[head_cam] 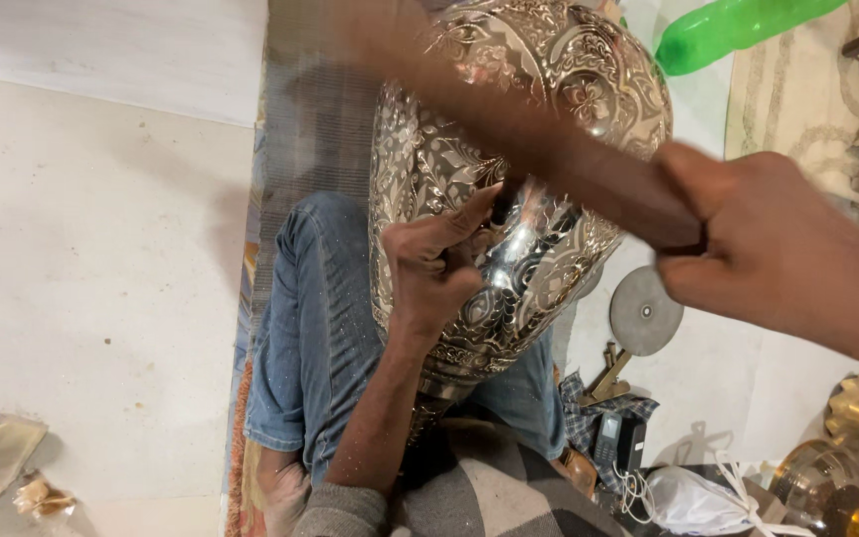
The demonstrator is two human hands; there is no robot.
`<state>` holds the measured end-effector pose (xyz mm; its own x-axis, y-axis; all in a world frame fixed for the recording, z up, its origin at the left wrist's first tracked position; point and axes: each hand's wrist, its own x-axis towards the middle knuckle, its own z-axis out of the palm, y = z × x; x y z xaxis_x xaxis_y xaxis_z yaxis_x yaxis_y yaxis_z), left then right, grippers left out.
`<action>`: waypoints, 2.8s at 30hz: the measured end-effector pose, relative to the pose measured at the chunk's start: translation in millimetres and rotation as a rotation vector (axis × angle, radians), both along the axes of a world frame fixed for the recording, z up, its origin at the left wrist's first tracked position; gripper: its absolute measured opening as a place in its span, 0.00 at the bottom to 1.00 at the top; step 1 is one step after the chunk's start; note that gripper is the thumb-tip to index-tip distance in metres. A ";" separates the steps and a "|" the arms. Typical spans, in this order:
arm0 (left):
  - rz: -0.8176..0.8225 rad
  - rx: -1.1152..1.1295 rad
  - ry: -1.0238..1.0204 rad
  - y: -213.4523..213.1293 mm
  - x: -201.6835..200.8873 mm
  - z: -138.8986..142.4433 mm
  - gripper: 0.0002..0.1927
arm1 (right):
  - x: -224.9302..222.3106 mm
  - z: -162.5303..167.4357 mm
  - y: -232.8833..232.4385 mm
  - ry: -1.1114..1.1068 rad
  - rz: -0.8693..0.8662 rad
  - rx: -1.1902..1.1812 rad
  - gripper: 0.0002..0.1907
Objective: The person uses a chisel and hammer to engrave floral patterns on a large silver vase. They repeatedly tap the chisel with the hammer to create fine details on the vase surface.
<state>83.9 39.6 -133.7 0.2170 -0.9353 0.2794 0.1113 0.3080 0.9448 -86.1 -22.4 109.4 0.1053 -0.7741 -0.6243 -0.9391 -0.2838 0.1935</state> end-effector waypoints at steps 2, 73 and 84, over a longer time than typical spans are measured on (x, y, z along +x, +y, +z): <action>0.020 -0.057 -0.009 -1.0 -0.5 -1.6 0.35 | 2.3 1.8 0.6 0.028 -0.013 -0.023 0.20; 0.076 0.013 0.078 22.8 0.1 2.6 0.28 | 27.6 -17.9 5.4 -0.790 -0.188 -0.156 0.14; 0.080 -0.011 0.044 21.9 10.7 3.7 0.27 | 80.0 1.4 3.3 -0.220 0.186 -0.198 0.14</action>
